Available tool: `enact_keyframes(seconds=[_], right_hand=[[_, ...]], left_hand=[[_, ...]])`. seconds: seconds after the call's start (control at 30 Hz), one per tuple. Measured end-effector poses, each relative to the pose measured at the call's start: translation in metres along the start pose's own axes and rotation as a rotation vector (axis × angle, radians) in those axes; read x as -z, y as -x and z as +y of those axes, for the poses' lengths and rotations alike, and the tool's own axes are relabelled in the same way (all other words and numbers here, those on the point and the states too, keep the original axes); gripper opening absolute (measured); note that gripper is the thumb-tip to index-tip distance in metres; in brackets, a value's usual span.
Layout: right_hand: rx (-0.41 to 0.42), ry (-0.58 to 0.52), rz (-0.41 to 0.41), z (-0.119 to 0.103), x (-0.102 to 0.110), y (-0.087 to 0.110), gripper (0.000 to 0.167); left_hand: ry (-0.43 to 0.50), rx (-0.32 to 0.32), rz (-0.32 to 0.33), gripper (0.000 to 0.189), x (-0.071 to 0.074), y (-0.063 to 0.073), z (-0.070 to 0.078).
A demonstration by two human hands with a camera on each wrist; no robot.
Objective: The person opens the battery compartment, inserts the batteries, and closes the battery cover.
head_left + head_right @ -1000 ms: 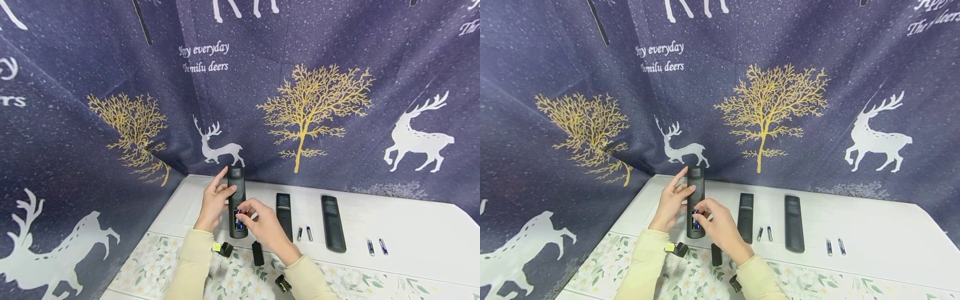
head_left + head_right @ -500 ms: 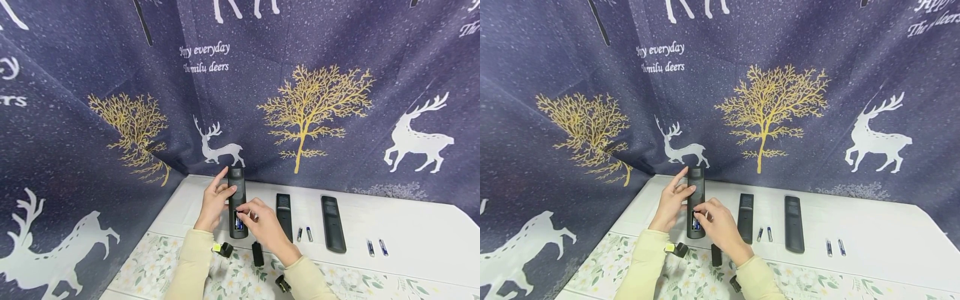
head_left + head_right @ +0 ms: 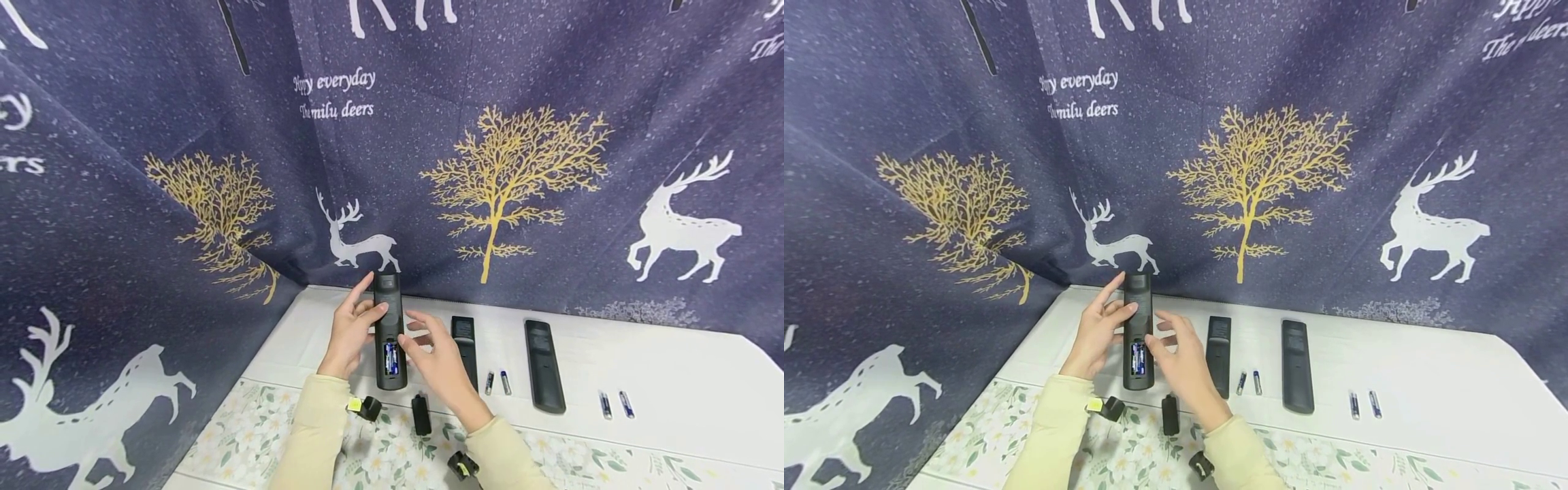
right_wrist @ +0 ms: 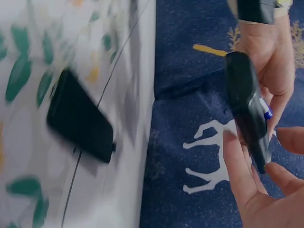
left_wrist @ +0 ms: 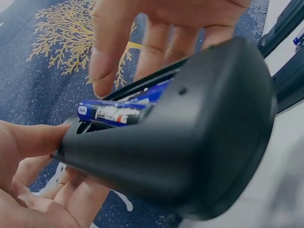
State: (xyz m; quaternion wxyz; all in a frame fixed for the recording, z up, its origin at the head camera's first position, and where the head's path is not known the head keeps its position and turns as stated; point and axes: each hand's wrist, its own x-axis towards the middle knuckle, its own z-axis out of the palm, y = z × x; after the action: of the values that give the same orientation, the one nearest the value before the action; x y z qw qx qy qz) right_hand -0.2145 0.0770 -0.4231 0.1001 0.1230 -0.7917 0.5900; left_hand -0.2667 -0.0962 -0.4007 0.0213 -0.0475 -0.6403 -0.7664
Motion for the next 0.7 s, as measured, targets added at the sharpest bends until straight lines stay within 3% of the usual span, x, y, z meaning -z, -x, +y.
enact_keyframes(seconds=[0.17,0.7], right_hand=[[-0.1,-0.118,-0.032,-0.0024,0.0001,-0.0009,0.058],[-0.12,-0.064,-0.02,-0.0031,-0.0018,-0.0009,0.068]], left_hand=[[0.0,-0.006,-0.014,0.067,-0.0008,0.0001,-0.0005],[0.007,-0.011,-0.031,0.068,-0.0055,0.0001,-0.0031]])
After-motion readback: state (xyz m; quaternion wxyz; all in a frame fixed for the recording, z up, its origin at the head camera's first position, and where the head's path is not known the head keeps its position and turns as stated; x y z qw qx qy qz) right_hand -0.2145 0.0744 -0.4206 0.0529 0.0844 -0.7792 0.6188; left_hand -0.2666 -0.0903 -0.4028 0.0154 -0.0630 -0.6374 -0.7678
